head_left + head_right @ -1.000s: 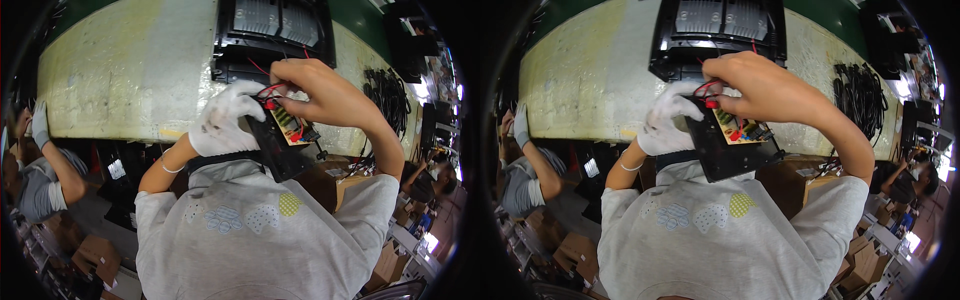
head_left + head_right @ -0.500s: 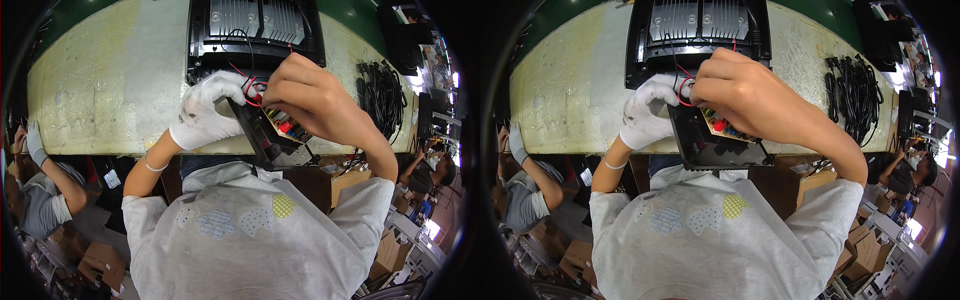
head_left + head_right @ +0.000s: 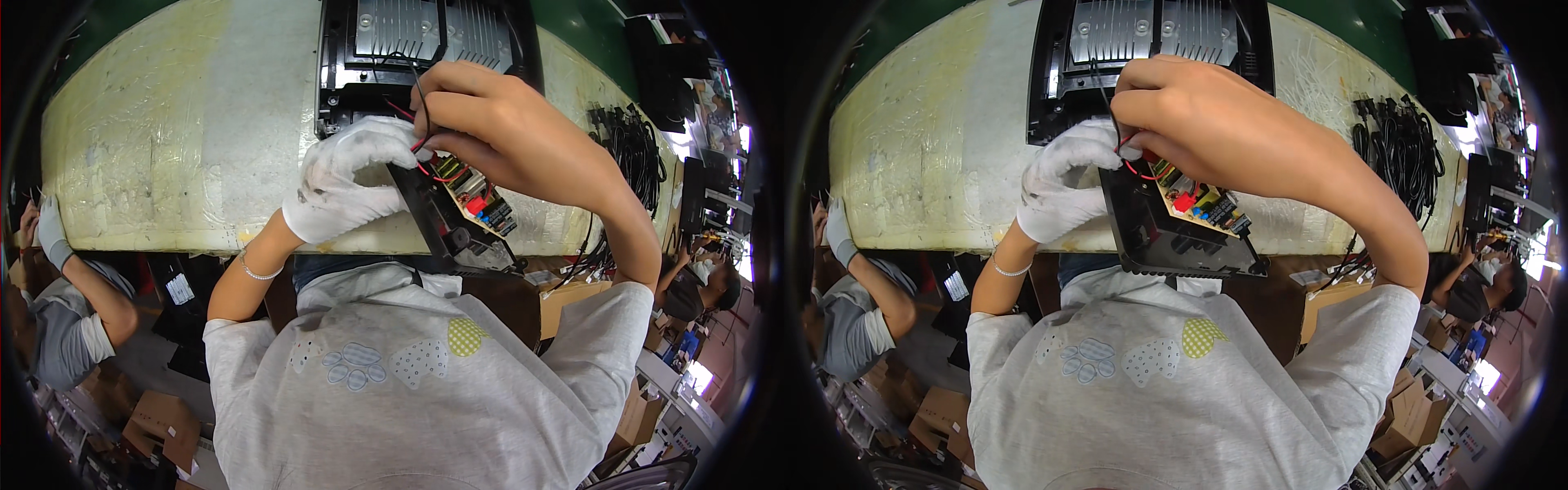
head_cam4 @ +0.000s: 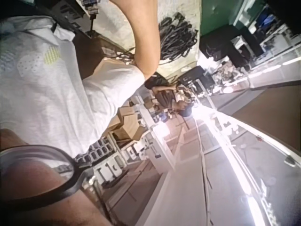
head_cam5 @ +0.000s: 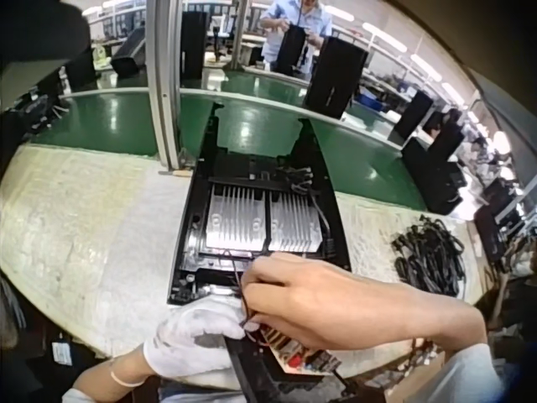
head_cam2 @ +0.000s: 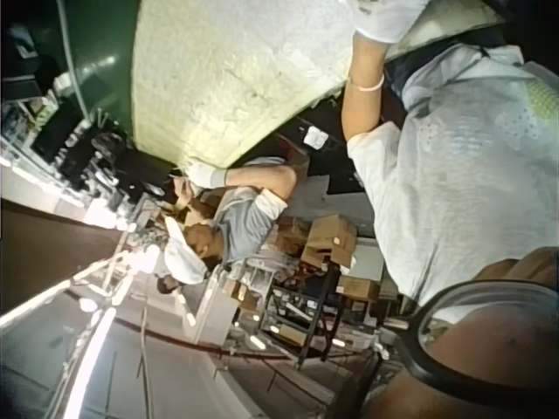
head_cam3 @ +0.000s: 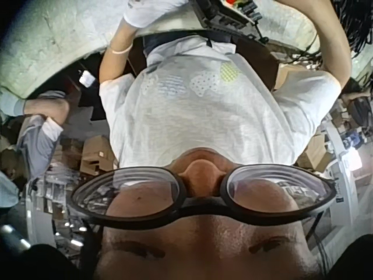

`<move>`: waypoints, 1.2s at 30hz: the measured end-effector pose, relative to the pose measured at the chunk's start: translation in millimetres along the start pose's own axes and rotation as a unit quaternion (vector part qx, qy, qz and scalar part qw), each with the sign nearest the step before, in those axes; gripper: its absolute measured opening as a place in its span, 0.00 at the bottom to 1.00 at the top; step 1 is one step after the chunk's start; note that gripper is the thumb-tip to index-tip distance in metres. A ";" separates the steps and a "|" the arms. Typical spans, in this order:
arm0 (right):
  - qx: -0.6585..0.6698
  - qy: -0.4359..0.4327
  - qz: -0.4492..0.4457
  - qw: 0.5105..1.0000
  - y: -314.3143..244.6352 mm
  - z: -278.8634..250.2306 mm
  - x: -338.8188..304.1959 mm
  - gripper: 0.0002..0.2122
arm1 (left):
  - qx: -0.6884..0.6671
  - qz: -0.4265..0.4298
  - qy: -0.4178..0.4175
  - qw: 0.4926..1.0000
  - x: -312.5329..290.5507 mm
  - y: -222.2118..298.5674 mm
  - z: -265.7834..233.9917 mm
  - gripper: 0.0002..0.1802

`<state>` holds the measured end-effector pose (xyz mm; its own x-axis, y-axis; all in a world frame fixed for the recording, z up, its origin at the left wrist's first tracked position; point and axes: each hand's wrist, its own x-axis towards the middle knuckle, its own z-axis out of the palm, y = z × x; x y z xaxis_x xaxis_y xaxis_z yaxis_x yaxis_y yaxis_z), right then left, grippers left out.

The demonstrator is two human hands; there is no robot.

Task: Assembling an electronic device by connecting a circuit board and wires inside a black casing on an assembly line.

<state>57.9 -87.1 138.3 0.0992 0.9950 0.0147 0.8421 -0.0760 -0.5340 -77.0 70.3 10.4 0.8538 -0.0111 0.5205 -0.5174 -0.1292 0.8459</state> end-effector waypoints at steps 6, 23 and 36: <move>0.041 -0.035 -0.121 0.991 5.3 -3.2 -5.9 0.07 | -0.056 -0.037 0.045 0.997 -2.2 -2.3 4.0 0.22; -0.012 0.101 -0.086 0.991 -16.3 -8.8 -0.8 0.11 | -0.013 -0.005 0.043 0.999 -0.8 0.2 2.8 0.20; -0.116 -0.031 -0.080 0.990 -18.5 -1.0 -7.5 0.11 | -0.017 -0.012 0.023 1.000 0.5 1.7 0.4 0.18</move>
<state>42.1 -93.2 148.9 -0.0722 0.9970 0.0282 0.9441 0.0774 -0.3204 -77.4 69.7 12.1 0.8632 0.0383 0.5034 -0.4984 -0.0949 0.8618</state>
